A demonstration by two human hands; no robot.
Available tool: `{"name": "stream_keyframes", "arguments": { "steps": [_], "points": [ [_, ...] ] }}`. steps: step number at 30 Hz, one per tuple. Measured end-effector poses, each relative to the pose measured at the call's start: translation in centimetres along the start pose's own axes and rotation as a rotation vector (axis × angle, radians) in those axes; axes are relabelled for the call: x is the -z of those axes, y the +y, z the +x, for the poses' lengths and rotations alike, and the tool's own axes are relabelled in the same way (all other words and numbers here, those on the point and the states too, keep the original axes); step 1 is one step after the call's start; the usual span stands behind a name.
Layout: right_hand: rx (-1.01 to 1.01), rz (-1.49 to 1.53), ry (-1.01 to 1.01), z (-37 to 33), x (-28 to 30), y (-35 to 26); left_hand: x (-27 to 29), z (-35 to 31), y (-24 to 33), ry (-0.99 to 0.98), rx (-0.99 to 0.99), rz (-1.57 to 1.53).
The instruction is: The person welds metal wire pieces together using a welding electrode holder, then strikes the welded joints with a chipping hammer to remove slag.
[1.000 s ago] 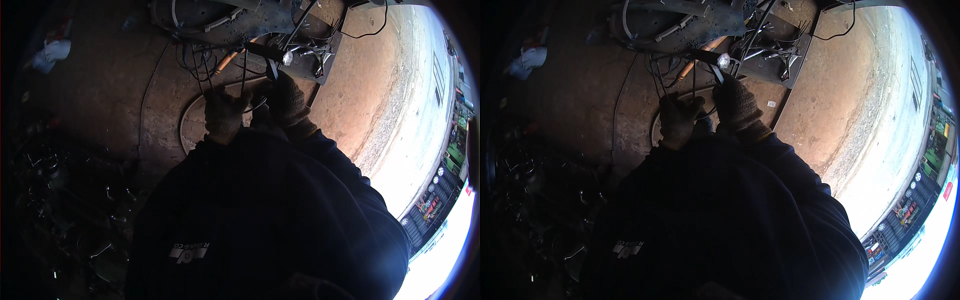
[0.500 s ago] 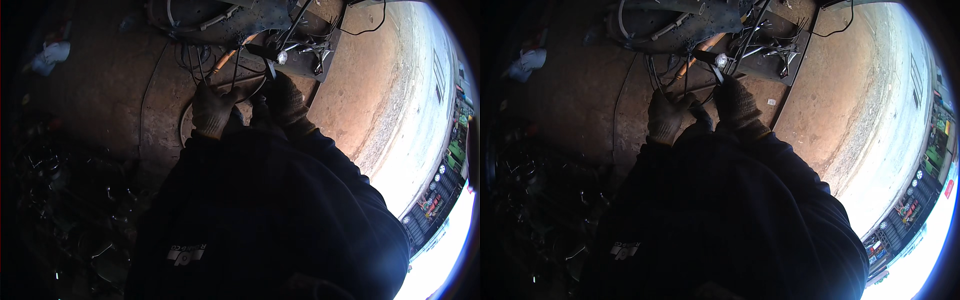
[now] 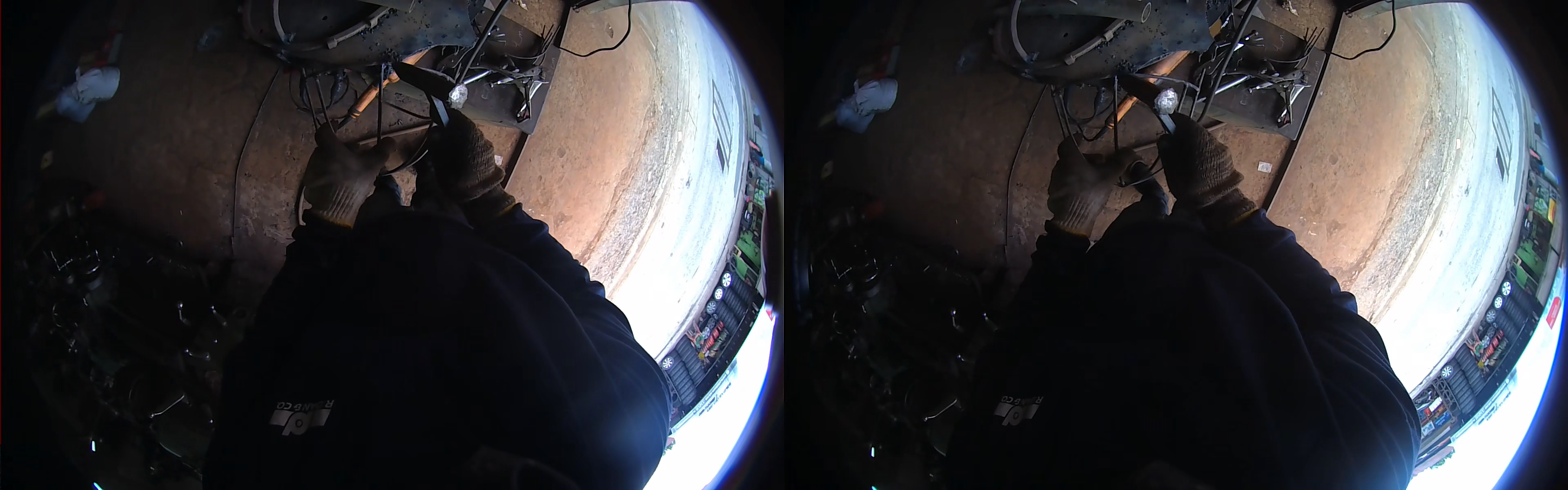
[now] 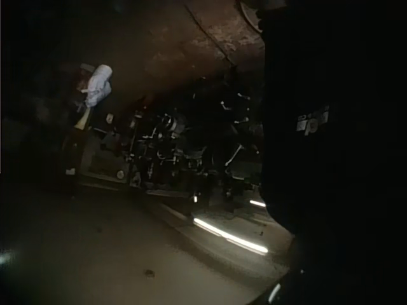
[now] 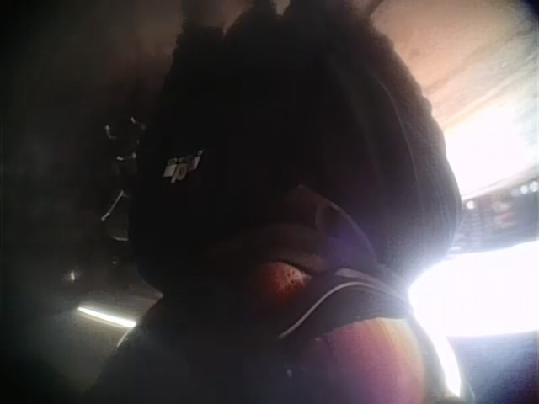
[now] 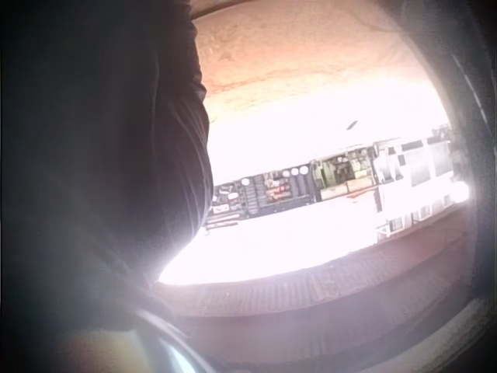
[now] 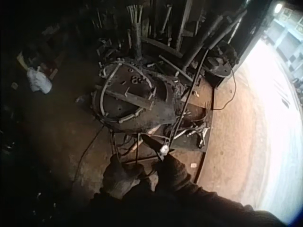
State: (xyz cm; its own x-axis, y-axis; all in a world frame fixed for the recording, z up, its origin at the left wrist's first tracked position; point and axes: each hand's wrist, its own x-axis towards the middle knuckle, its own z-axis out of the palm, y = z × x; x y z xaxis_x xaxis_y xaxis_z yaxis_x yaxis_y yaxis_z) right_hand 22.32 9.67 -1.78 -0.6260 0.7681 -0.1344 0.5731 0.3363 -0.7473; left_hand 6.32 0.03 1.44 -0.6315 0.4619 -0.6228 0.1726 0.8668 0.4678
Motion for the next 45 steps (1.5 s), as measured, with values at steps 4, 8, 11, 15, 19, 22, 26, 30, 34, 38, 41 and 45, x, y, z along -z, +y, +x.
{"name": "stream_keyframes", "arguments": {
  "steps": [4, 8, 11, 15, 19, 22, 26, 30, 34, 38, 41, 45],
  "points": [
    [0.091, 0.02, 0.052, 0.9, -1.2, 1.3, -0.3, 0.1, -0.2, 0.021, 0.046, 0.043],
    [0.216, -0.056, 0.103, 1.6, -1.4, 1.9, -0.6, 0.4, -0.8, 0.022, 0.029, 0.063],
    [0.068, 0.008, 0.054, 1.1, 0.1, -0.1, -0.3, 0.2, -0.6, 0.026, 0.008, 0.022],
    [0.144, -0.086, -0.009, 2.0, -1.1, 1.6, -0.1, 0.4, -0.3, 0.018, 0.014, 0.038],
    [0.149, -0.036, 0.133, 1.1, -0.7, 0.1, -0.3, 0.3, -1.0, 0.015, -0.024, -0.001],
    [0.087, -0.036, 0.067, 2.0, -1.0, 0.9, -0.2, 0.1, -0.4, 0.02, -0.018, 0.009],
    [0.155, -0.026, 0.138, 1.5, -0.3, 0.5, -0.2, 0.3, -0.6, 0.033, -0.013, 0.019],
    [0.141, 0.006, 0.164, 1.5, -1.2, 1.4, -0.4, 0.3, -1.1, 0.01, -0.057, -0.044],
    [0.153, -0.021, 0.056, 1.8, -0.5, 0.4, -0.1, 0.1, -0.3, 0.017, -0.018, -0.022],
    [0.342, -0.08, 0.082, 2.4, -1.8, 1.2, -0.3, 0.1, -0.6, 0.033, -0.003, -0.025],
    [-0.157, 0.418, -0.158, 1.9, 0.5, -0.4, -0.5, 0.4, -1.6, 0.029, -0.061, -0.068],
    [-0.428, 0.974, 0.052, 1.4, 0.5, -0.3, -0.5, 0.5, -1.5, 0.075, -0.052, -0.021]
  ]
}}
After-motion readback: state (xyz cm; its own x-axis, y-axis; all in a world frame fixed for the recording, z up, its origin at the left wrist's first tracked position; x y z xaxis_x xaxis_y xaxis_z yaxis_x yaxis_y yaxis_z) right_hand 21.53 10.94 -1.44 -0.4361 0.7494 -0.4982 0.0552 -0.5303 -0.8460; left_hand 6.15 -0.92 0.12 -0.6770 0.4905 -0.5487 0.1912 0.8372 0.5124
